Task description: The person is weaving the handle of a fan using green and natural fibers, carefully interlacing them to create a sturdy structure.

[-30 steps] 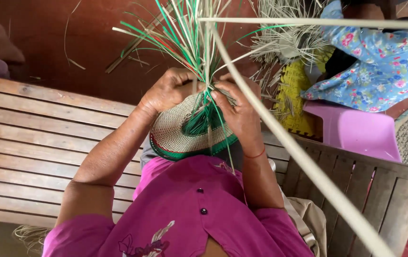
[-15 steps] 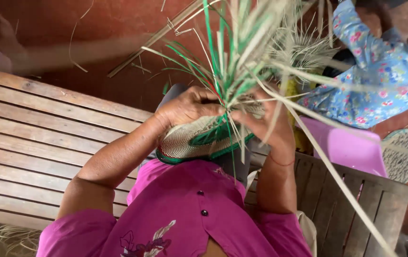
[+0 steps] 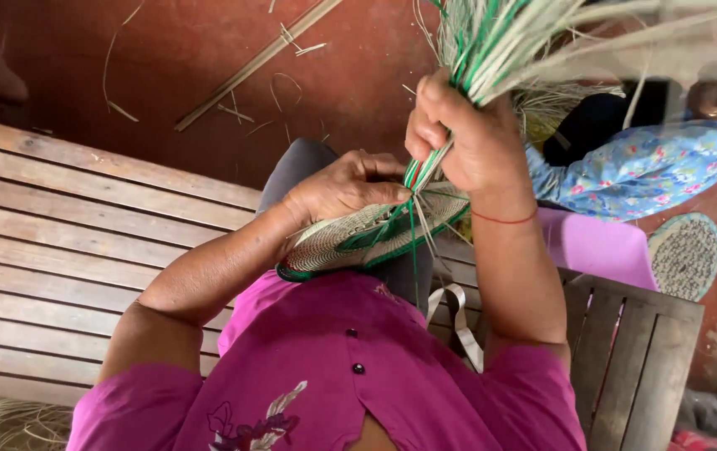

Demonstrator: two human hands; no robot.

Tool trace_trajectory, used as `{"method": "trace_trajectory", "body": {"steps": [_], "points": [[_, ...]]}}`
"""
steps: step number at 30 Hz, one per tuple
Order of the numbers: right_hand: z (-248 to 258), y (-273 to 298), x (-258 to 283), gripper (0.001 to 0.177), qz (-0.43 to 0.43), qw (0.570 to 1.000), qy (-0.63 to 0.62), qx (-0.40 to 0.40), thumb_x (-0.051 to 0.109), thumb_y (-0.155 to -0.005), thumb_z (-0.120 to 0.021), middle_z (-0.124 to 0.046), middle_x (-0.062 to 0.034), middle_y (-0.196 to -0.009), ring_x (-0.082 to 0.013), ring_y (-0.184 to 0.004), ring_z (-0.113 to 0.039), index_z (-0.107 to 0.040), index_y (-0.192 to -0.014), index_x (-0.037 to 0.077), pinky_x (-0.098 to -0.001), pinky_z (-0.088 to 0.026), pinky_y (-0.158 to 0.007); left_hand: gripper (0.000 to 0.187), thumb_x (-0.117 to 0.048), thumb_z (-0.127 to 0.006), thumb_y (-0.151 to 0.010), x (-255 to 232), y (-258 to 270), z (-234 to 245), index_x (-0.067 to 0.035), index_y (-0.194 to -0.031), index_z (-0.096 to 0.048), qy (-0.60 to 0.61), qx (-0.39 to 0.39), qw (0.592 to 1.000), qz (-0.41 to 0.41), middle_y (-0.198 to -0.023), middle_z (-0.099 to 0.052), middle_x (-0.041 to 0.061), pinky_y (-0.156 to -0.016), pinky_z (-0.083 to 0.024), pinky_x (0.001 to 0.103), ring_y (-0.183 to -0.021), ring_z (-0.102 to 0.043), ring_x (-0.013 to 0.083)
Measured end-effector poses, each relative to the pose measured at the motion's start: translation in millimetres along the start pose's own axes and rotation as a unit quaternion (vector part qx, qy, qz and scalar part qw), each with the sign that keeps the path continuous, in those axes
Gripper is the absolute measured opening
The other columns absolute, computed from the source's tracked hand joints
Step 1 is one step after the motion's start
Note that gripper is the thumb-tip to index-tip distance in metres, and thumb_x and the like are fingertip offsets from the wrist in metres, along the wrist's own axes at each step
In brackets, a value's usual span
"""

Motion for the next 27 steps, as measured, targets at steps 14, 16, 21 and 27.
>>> {"method": "trace_trajectory", "body": {"steps": [14,16,21,27], "points": [[-10.0,-19.9,-12.5,0.039,-0.007,0.999,0.028,-0.020,0.031,-0.101,-0.064,-0.024,0.0063,-0.062,-0.0066,-0.049,-0.026,-0.039,-0.072,0.020,-0.0240,-0.023,-0.043,0.053,-0.029,-0.041,-0.114,-183.7,81.6,25.2,0.004,-0.156,-0.035,-0.476,-0.277,0.817,-0.170,-0.161,-0.038,0.026,-0.132,-0.021,0.055,-0.150,-0.039,0.0447],[-10.4,-22.1,-16.1,0.039,-0.010,0.999,0.009,-0.039,0.031,-0.099,-0.068,-0.021,0.0073,-0.064,-0.0081,-0.051,-0.026,-0.041,-0.073,0.022,-0.0273,-0.019,-0.044,0.064,-0.049,-0.035,-0.117,-169.0,75.6,-0.1,-0.009,-0.165,-0.022,-0.279,-0.270,0.896,-0.216,-0.175,-0.028,0.012,-0.146,-0.023,0.046,-0.168,-0.030,0.0279],[-20.3,-17.4,0.4,0.049,0.039,0.989,0.129,-0.054,0.044,-0.099,-0.062,-0.042,-0.0023,-0.051,-0.0118,-0.043,-0.035,-0.047,-0.064,0.013,-0.0261,-0.029,-0.044,0.089,-0.045,-0.061,-0.099,-66.0,7.6,-20.4,-0.005,-0.162,-0.013,0.309,-0.266,0.885,-0.226,-0.163,-0.029,0.013,-0.129,-0.023,0.038,-0.152,-0.029,0.0206],[12.1,-20.4,-18.8,0.044,0.065,0.986,0.030,-0.150,0.028,-0.098,-0.075,-0.047,-0.0110,-0.050,-0.0151,-0.039,-0.048,-0.063,-0.075,-0.007,-0.0266,-0.045,-0.039,0.086,-0.026,-0.061,-0.103,-68.3,-15.1,-25.9,0.005,-0.161,-0.006,0.216,-0.266,0.922,-0.177,-0.132,-0.043,0.018,-0.114,-0.041,0.044,-0.118,-0.048,0.0238]]}}
Point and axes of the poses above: each hand's wrist, its own y-axis away from the middle knuckle, its own z-axis out of the back of the hand, x = y × z, the point moved 6 cm from there along -y, towards the middle knuckle
